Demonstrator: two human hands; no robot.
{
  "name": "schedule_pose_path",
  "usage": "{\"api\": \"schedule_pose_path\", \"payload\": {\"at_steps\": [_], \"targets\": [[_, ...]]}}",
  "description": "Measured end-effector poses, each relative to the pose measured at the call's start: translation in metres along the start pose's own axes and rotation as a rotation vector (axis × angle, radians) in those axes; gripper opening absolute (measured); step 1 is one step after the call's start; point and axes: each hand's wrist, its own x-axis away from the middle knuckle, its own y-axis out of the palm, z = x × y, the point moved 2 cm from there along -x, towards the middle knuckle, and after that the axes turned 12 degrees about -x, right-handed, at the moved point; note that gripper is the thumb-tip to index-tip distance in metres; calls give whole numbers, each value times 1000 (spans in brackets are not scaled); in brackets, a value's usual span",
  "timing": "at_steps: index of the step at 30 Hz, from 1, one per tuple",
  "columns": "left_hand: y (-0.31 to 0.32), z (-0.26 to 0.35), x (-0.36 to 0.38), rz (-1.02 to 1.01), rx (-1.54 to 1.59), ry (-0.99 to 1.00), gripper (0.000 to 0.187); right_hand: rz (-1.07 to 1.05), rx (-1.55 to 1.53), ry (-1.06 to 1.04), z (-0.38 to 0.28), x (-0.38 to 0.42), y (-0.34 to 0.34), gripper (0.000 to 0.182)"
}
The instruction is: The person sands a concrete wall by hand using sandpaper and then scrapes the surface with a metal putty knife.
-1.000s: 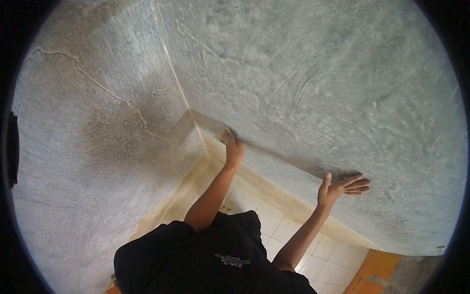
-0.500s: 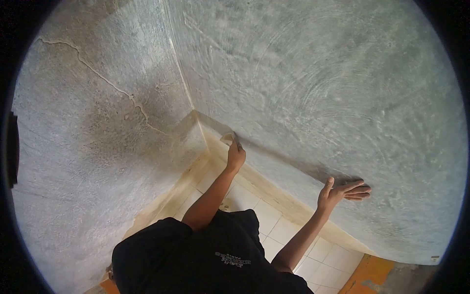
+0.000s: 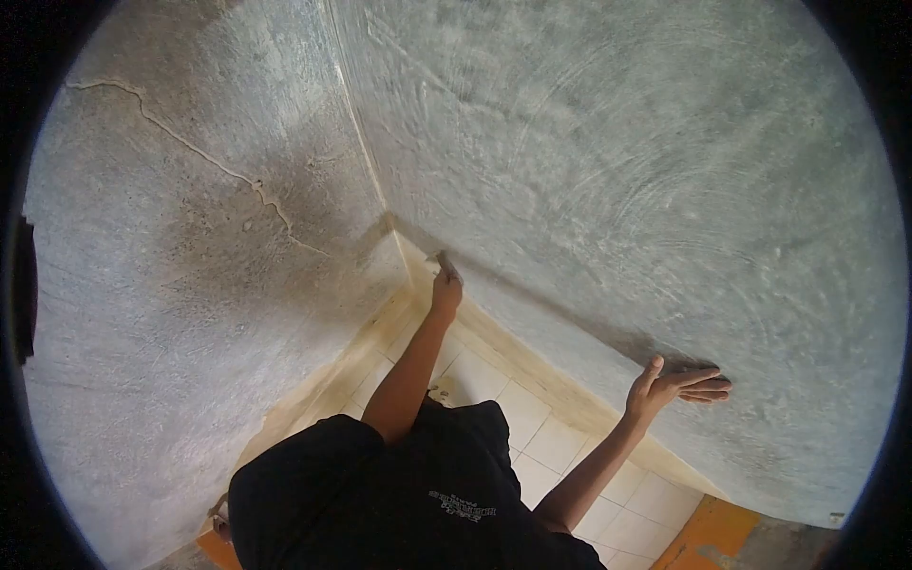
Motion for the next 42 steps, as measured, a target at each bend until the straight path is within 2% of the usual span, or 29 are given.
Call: {"api": "schedule_pose_path", "payload": {"at_steps": [1, 2, 5, 7, 9, 12, 15, 16, 21, 24, 30, 33, 36, 39, 40, 42], "targets": [[-2, -15, -15, 7, 18, -61, 56, 0, 0, 0, 0, 0, 0, 94], [-3, -29, -30, 80, 59, 113, 55, 0, 0, 0, 0, 0, 1, 94], [-16, -57, -71, 81, 150, 66, 50, -6, -15, 11, 2, 0, 1, 95], [-27, -22, -49, 68, 183, -8, 50, -5, -10, 26, -3, 0, 1, 95], [-30, -19, -43, 80, 25, -36, 50, 3, 16, 17, -2, 1, 2, 95], [-19, -53, -42, 102, 48, 132, 49, 21, 44, 19, -4, -1, 4, 97], [-29, -67, -66, -14, 24, 34, 46, 5, 58, 24, -10, 1, 5, 98], [-33, -67, -71, 6, 57, 31, 45, 0, 57, 25, -11, 3, 6, 97], [-31, -60, -84, 90, 250, 15, 44, -13, 80, 0, -8, -1, 3, 95], [-38, 0, -38, -12, 193, -53, 58, -23, 112, 3, -2, -1, 3, 95], [-39, -23, -62, 96, 225, 6, 53, -26, 94, 24, -7, 6, 6, 95], [-46, 2, -48, 78, 298, -117, 48, -34, 87, 16, -8, 7, 6, 95], [-23, -18, -40, 44, 448, -22, 48, -31, 85, 13, -6, 6, 6, 95], [-13, 17, -7, 123, 488, 13, 47, -37, 82, 4, -5, 3, 4, 95], [-23, 31, -2, 72, 374, -150, 47, -37, 79, 3, -5, 3, 4, 95], [-22, -45, -68, 128, 301, -143, 46, -25, 69, 2, -5, 1, 4, 94]]}}
